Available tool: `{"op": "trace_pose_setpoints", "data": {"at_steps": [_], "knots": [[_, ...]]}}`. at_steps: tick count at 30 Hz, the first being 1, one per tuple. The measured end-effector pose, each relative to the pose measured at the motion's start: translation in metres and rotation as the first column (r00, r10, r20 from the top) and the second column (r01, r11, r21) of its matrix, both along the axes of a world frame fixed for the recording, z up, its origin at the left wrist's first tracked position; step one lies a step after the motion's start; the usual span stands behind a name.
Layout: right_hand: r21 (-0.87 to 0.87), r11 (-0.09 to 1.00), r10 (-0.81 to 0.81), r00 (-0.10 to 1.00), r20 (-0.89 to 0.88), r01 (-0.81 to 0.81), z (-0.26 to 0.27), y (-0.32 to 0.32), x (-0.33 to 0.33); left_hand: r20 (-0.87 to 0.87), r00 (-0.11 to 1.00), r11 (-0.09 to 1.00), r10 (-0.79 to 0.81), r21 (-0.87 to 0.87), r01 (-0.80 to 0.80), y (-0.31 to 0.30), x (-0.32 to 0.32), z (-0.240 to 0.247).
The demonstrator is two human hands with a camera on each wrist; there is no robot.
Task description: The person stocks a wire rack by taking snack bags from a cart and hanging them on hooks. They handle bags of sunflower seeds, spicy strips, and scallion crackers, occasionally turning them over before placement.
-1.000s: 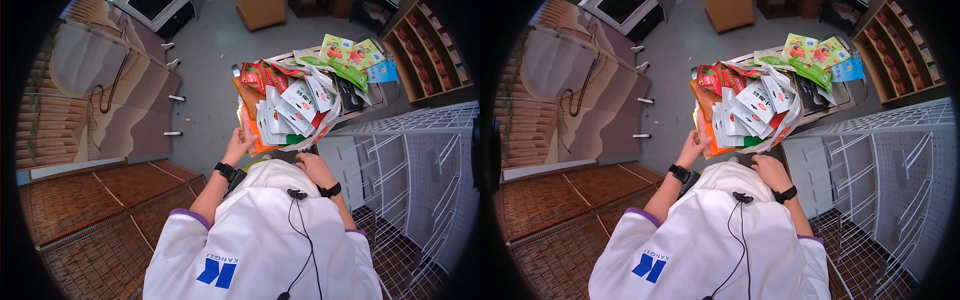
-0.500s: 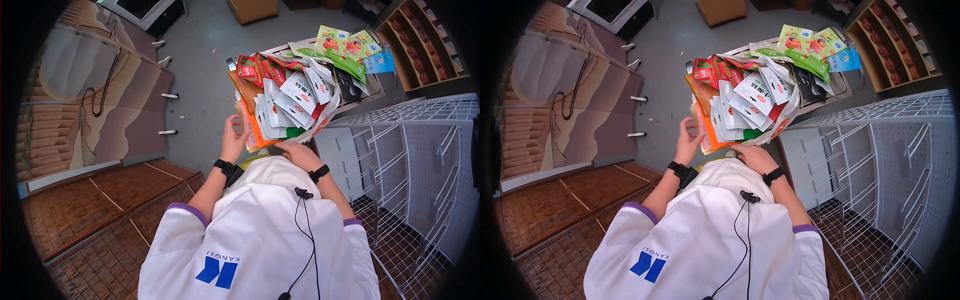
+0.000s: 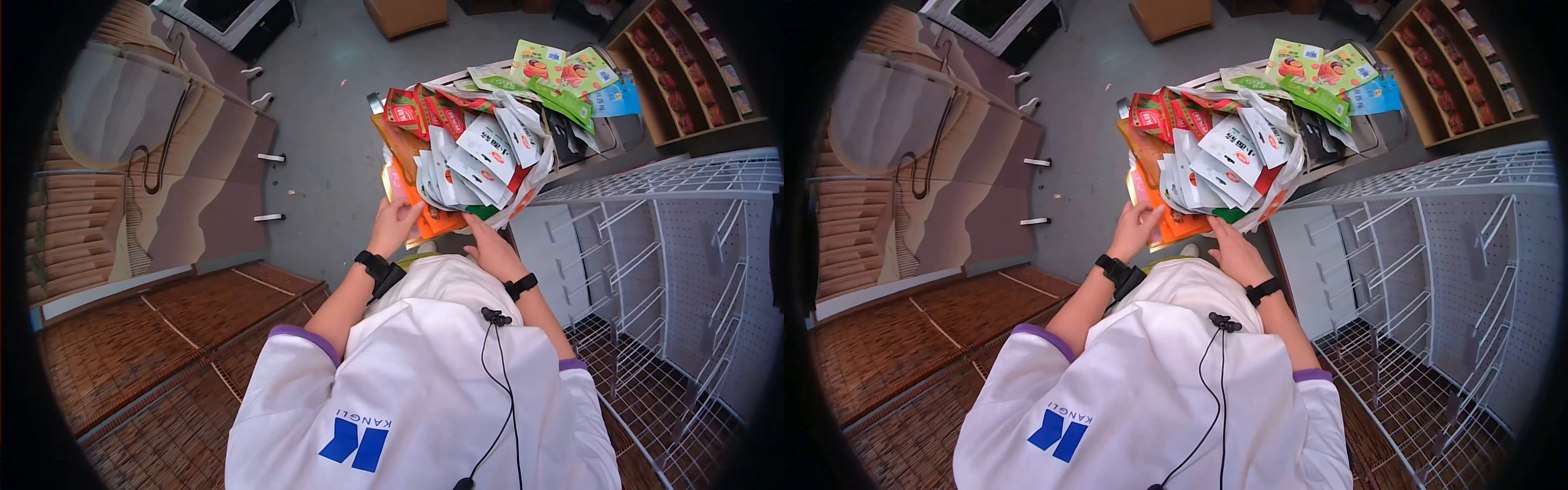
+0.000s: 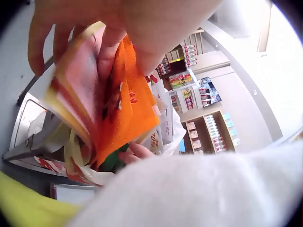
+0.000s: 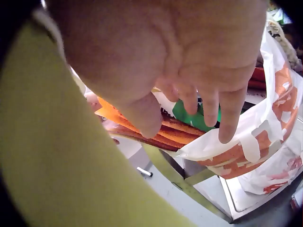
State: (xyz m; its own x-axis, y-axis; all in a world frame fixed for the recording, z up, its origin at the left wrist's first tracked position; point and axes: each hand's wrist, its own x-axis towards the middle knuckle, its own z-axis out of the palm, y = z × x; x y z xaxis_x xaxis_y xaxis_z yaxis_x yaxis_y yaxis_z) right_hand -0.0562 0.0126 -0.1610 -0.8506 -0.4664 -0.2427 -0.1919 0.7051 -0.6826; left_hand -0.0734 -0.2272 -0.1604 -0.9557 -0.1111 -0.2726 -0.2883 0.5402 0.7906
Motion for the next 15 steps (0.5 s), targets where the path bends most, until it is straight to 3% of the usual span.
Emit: {"op": "trace_pose_setpoints", "data": {"at_steps": [2,4,7,11,15], "knots": [[-0.004,1.0,-0.006,1.0,0.024,0.006,0.003,-0.001,0.001,0.038,0.999,1.0,0.022,0.008,-0.023,0.002,-0.003,-0.008],[-0.029,0.996,-0.09,0.996,0.005,0.09,0.005,0.0,0.002,0.132,0.986,0.96,0.104,0.246,-0.134,0.002,-0.004,-0.015],[0.065,0.977,-0.198,0.977,-0.075,0.203,0.003,0.001,-0.002,0.116,0.991,0.968,0.069,0.231,-0.095,-0.007,-0.002,-0.041],[-0.067,0.965,-0.257,0.964,-0.063,0.253,0.007,-0.003,-0.004,0.156,0.985,0.932,0.069,0.343,-0.119,-0.011,-0.001,-0.048],[-0.073,0.995,-0.063,0.998,0.026,0.065,0.015,-0.009,-0.007,0.142,0.986,0.936,0.085,0.328,-0.128,-0.011,-0.001,-0.055]]}}
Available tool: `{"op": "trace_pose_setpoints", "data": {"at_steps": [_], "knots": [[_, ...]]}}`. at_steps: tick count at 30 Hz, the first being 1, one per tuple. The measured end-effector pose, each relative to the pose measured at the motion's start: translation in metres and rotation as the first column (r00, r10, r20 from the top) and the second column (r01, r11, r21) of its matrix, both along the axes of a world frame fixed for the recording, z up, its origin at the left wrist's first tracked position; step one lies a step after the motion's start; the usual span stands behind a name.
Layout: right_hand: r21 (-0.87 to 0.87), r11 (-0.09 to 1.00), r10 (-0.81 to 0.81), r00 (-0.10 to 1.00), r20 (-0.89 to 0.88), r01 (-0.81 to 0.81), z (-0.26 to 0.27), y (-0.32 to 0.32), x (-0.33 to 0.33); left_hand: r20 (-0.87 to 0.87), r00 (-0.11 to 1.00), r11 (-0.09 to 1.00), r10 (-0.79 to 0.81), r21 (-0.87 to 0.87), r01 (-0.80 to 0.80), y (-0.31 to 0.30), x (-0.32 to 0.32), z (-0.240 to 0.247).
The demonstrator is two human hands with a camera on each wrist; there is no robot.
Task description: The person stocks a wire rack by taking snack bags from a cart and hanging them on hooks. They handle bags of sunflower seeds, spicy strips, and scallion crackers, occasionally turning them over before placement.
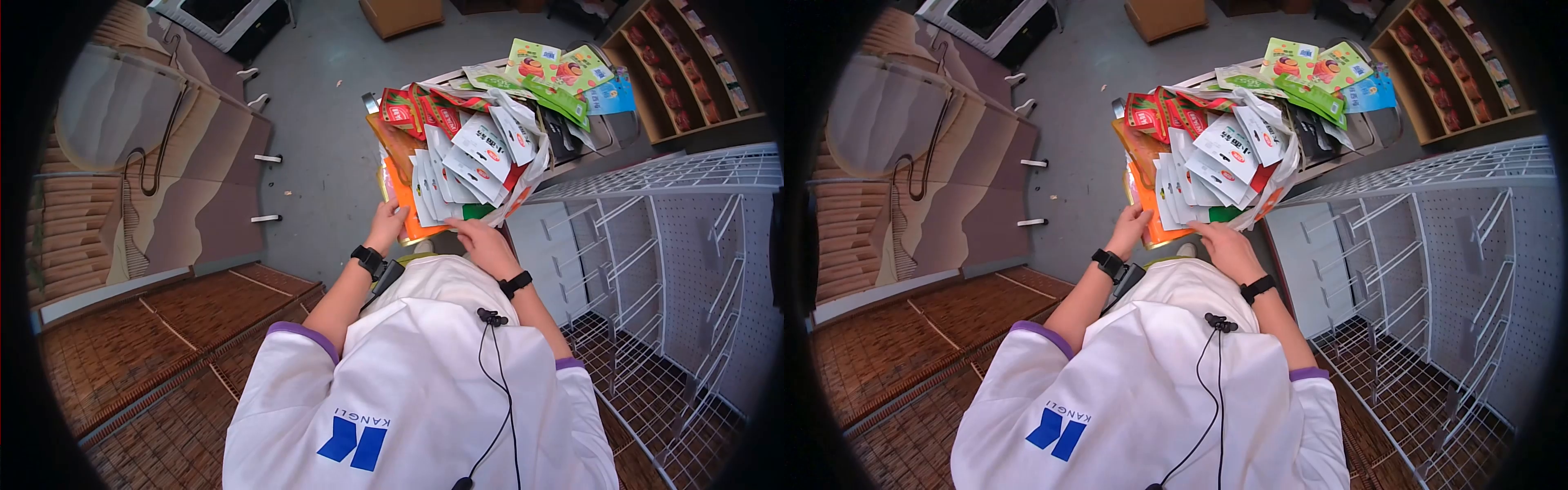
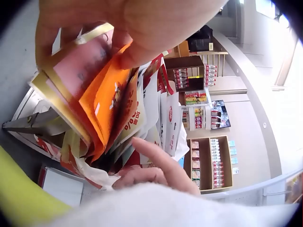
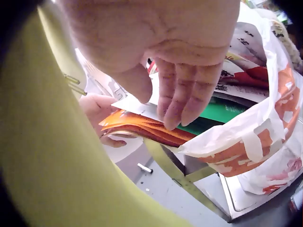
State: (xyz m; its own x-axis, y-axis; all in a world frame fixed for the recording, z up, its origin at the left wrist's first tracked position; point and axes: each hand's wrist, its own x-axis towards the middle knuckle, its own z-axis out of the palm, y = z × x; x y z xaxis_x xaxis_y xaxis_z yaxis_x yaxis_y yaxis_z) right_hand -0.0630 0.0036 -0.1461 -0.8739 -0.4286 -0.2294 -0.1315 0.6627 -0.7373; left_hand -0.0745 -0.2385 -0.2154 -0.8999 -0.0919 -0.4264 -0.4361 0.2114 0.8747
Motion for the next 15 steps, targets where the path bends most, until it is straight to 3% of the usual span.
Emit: {"op": "trace_pose_setpoints", "data": {"at_steps": [2,4,6,10,13,15], "knots": [[-0.046,0.984,0.169,0.982,-0.081,-0.173,0.0,-0.007,0.002,-0.002,1.0,1.0,-0.006,0.016,0.006,0.0,0.0,-0.003],[-0.06,0.98,0.188,0.981,-0.041,-0.191,0.001,-0.009,0.003,-0.042,0.998,0.996,-0.048,-0.082,0.044,0.001,0.001,0.004],[0.03,0.964,0.263,0.964,0.039,-0.264,0.01,-0.01,0.0,0.002,0.999,0.999,-0.045,0.0,0.045,-0.001,0.0,-0.003],[0.082,0.963,0.259,0.966,-0.019,-0.256,0.006,-0.01,0.0,0.099,0.991,0.987,-0.084,0.148,0.069,0.001,-0.003,0.024],[0.199,0.962,0.231,0.949,-0.213,-0.189,0.004,-0.007,-0.001,0.137,0.988,0.982,-0.076,0.181,0.051,0.003,-0.004,0.033],[0.262,0.951,0.218,0.956,-0.198,-0.163,0.015,-0.007,-0.003,0.14,0.987,0.982,-0.084,0.181,0.058,0.002,-0.004,0.024]]}}
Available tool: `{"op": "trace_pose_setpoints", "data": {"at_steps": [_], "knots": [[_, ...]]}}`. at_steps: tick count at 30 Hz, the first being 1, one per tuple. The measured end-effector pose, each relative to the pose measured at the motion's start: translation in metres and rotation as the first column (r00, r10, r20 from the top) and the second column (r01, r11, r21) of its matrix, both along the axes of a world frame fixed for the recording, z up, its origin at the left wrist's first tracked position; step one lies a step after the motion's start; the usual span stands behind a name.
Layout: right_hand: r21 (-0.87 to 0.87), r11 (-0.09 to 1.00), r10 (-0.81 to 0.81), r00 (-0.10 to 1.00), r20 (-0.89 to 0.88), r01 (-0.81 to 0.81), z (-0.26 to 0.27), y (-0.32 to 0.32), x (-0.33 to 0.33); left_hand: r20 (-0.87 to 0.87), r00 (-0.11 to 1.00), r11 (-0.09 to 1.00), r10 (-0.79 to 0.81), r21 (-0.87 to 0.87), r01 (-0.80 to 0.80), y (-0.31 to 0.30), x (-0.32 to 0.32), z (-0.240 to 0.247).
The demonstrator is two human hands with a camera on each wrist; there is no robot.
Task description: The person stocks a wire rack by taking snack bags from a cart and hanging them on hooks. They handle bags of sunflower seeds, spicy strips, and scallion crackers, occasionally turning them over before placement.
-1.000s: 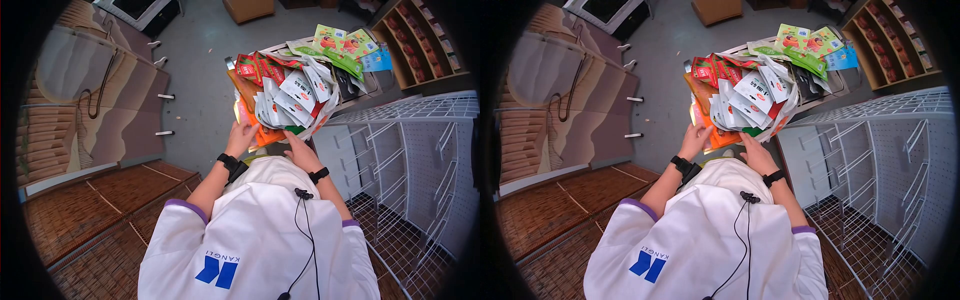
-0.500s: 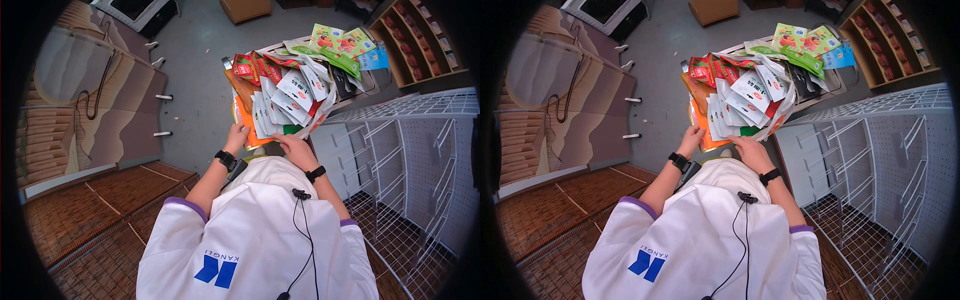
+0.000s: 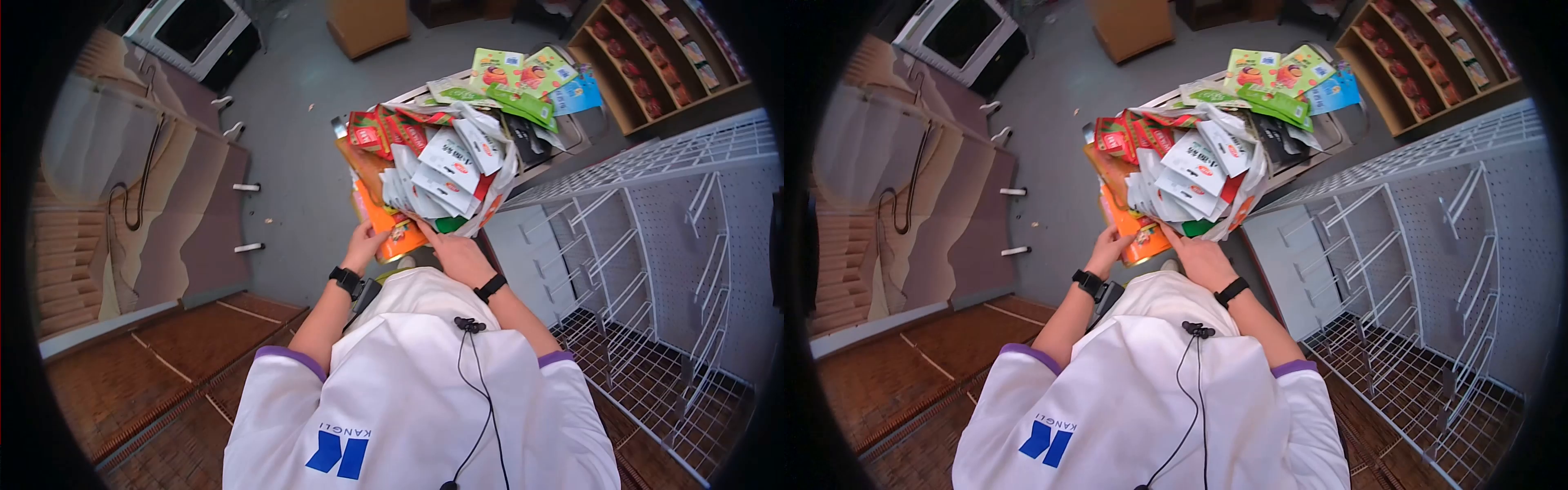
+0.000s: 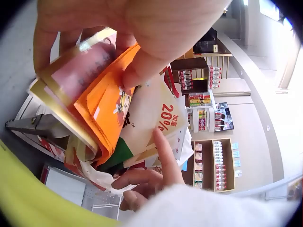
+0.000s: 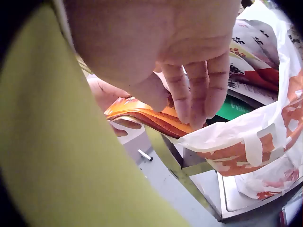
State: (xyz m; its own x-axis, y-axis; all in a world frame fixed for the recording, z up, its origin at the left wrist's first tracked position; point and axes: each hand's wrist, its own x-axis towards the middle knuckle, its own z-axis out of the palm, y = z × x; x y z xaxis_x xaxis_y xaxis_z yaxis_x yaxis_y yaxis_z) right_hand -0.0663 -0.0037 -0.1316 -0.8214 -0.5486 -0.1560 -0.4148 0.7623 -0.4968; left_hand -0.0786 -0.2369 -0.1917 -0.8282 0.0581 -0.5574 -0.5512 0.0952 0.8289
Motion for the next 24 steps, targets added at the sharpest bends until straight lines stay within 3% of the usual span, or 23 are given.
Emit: {"op": "trace_pose_setpoints", "data": {"at_steps": [5,6,9,10,16,17,21,24], "knots": [[0.049,0.999,0.001,1.0,-0.015,-0.001,-0.012,0.006,0.002,0.054,0.998,0.998,0.034,0.057,-0.037,0.001,-0.004,0.0],[0.059,0.998,0.025,0.999,-0.026,-0.023,-0.014,0.008,0.002,-0.02,0.985,0.977,0.17,0.133,-0.166,0.01,-0.003,-0.001],[0.102,0.994,-0.036,0.999,0.01,0.034,-0.015,0.008,0.001,0.012,0.987,0.982,0.16,0.095,-0.161,0.01,-0.004,0.004],[0.035,0.994,-0.107,0.994,-0.001,0.107,-0.018,0.008,0.001,0.063,0.992,0.993,0.109,0.028,-0.111,0.005,-0.004,0.002],[0.0,0.999,-0.035,0.999,-0.042,0.035,-0.038,0.013,0.002,0.012,0.983,0.98,0.183,0.077,-0.183,0.009,-0.002,-0.003],[0.082,0.992,-0.099,0.995,0.024,0.096,-0.028,0.009,0.001,0.027,0.98,0.979,0.195,0.059,-0.196,0.008,-0.002,-0.004],[0.082,0.965,-0.252,0.968,0.015,0.25,-0.037,0.008,-0.006,-0.004,0.99,0.99,0.143,-0.006,-0.143,0.003,0.002,-0.013],[0.092,0.972,-0.222,0.972,0.072,0.215,-0.034,0.005,-0.005,0.0,0.995,0.995,0.098,-0.008,-0.098,-0.002,0.001,-0.014]]}}
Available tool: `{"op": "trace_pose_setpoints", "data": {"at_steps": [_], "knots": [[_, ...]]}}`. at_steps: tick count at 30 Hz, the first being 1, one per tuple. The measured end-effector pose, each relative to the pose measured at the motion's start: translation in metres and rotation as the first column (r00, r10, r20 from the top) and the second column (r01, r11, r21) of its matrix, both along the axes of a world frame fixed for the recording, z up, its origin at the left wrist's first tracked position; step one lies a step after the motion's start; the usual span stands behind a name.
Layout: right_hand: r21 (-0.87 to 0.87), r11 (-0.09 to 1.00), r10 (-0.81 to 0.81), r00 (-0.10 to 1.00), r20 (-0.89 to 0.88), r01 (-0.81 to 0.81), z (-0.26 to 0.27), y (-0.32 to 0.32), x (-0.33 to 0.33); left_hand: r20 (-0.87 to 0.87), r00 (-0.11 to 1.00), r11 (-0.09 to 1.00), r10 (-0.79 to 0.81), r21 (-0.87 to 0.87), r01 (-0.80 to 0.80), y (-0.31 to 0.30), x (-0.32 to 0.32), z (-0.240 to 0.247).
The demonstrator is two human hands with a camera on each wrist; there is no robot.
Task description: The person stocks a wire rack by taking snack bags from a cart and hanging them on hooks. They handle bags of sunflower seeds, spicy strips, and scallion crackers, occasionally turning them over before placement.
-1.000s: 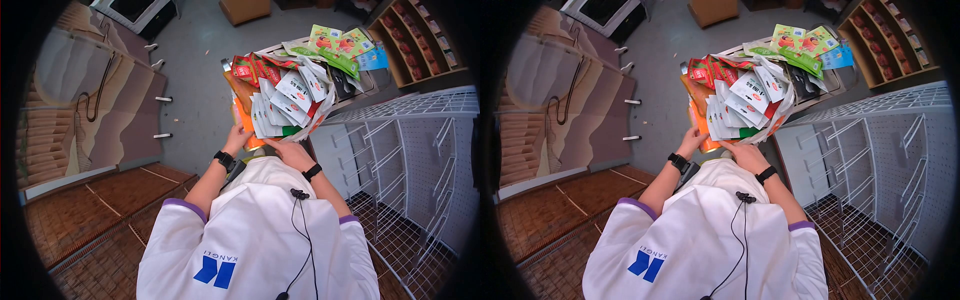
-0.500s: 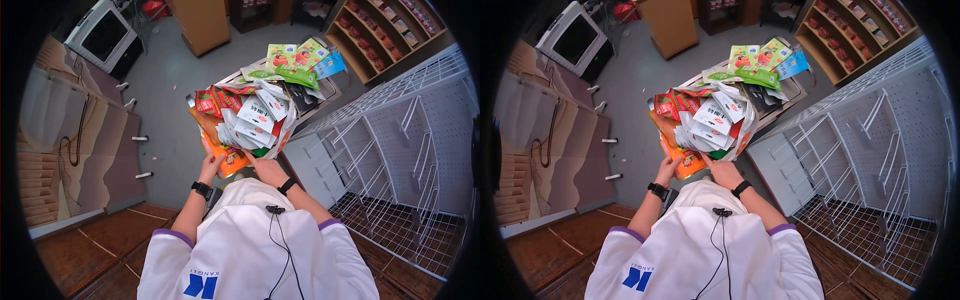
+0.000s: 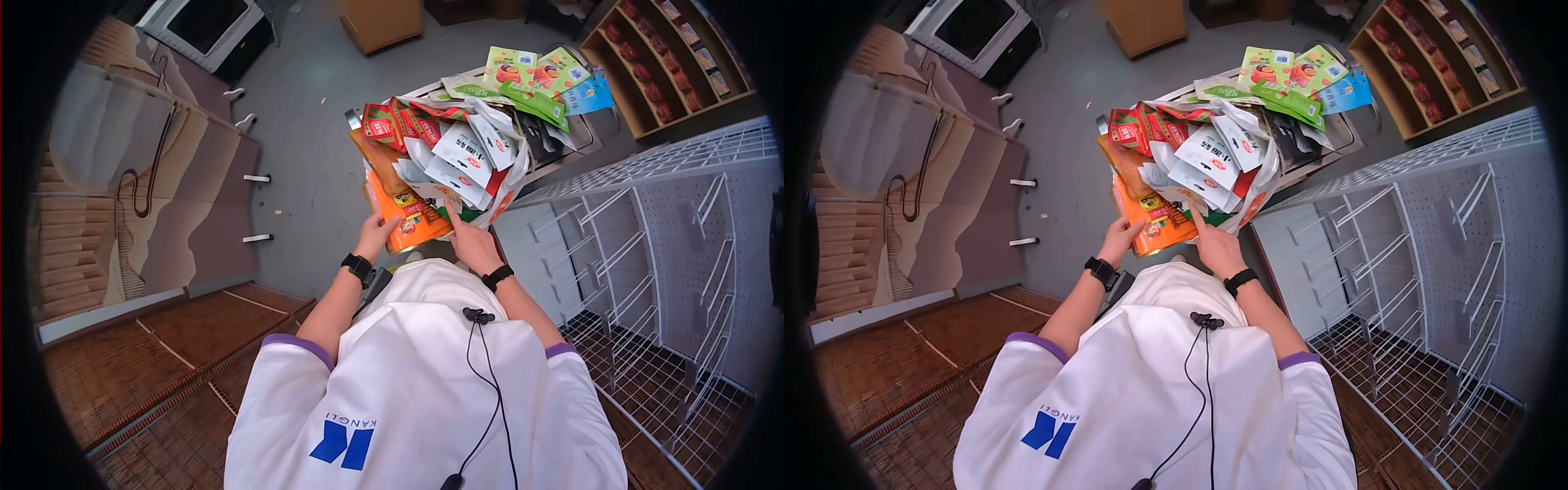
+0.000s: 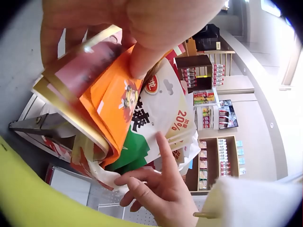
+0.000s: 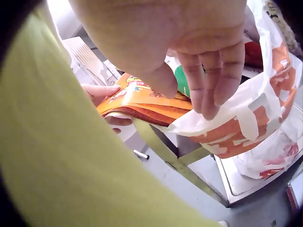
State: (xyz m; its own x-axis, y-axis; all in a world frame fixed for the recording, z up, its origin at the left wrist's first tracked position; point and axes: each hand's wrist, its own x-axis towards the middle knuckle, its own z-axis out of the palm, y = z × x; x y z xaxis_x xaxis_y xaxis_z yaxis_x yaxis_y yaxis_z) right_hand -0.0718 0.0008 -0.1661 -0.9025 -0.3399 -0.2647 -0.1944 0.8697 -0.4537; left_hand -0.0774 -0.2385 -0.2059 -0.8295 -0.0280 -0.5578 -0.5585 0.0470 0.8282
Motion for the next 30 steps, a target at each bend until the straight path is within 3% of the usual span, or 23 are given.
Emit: {"op": "trace_pose_setpoints", "data": {"at_steps": [5,8,11,13,14,16,17,19,20,22,23,24,25,27,29,30], "knots": [[-0.02,1.0,-0.012,1.0,0.023,0.013,-0.004,-0.001,0.001,0.03,0.999,0.999,-0.032,0.022,0.032,0.001,-0.001,0.0],[-0.053,0.999,-0.006,0.999,0.049,0.009,-0.005,-0.001,0.001,-0.036,0.998,0.998,0.047,0.042,-0.046,0.009,-0.002,0.015],[-0.154,0.988,0.03,0.998,0.059,-0.021,-0.003,0.0,0.004,0.065,0.997,0.999,-0.031,0.028,0.03,0.01,-0.005,0.028],[-0.168,0.986,0.034,0.997,0.073,-0.022,-0.004,0.0,0.004,0.238,0.964,0.98,-0.118,-0.127,0.152,0.007,-0.01,0.02],[-0.181,0.983,0.038,0.995,0.088,-0.022,-0.006,0.0,0.004,0.236,0.965,0.98,-0.117,-0.127,0.15,0.009,-0.008,0.015],[-0.195,0.98,0.047,0.995,0.085,-0.03,-0.014,0.001,0.006,-0.135,0.989,0.959,-0.053,-0.284,0.013,0.016,-0.005,0.005],[-0.209,0.977,0.055,0.995,0.086,-0.036,-0.016,0.003,0.006,-0.137,0.989,0.959,-0.054,-0.285,0.012,0.016,-0.005,0.01],[-0.212,0.977,0.053,0.994,0.097,-0.031,-0.013,0.004,0.006,-0.38,0.876,0.782,-0.297,-0.624,-0.005,0.015,-0.008,0.034],[-0.215,0.976,0.052,0.992,0.111,-0.027,-0.011,0.004,0.006,-0.379,0.877,0.782,-0.296,-0.623,-0.005,0.013,-0.006,0.048],[-0.245,0.969,0.05,0.99,0.128,-0.017,-0.009,0.007,0.006,-0.496,0.783,0.641,-0.375,-0.749,-0.167,0.009,-0.002,0.084],[-0.277,0.961,0.048,0.988,0.146,-0.006,-0.008,0.008,0.006,-0.493,0.785,0.638,-0.376,-0.752,-0.167,0.006,-0.001,0.109],[-0.283,0.959,0.05,0.988,0.148,-0.006,-0.005,0.008,0.006,-0.462,0.859,0.849,-0.22,-0.524,-0.064,0.003,0.0,0.136],[-0.289,0.957,0.068,0.987,0.143,-0.024,-0.001,0.009,0.006,-0.373,0.924,0.974,-0.083,-0.227,-0.005,-0.001,0.003,0.15],[-0.299,0.953,0.09,0.986,0.14,-0.044,-0.004,0.012,0.006,-0.379,0.925,0.983,-0.036,-0.179,-0.035,-0.012,0.007,0.161],[-0.307,0.95,0.105,0.984,0.142,-0.057,-0.014,0.014,0.008,-0.144,0.961,0.942,0.237,0.277,-0.191,-0.021,0.008,0.189],[-0.312,0.948,0.11,0.984,0.142,-0.061,0.005,0.009,0.004,-0.147,0.955,0.936,0.257,0.285,-0.208,-0.021,0.01,0.205]]}}
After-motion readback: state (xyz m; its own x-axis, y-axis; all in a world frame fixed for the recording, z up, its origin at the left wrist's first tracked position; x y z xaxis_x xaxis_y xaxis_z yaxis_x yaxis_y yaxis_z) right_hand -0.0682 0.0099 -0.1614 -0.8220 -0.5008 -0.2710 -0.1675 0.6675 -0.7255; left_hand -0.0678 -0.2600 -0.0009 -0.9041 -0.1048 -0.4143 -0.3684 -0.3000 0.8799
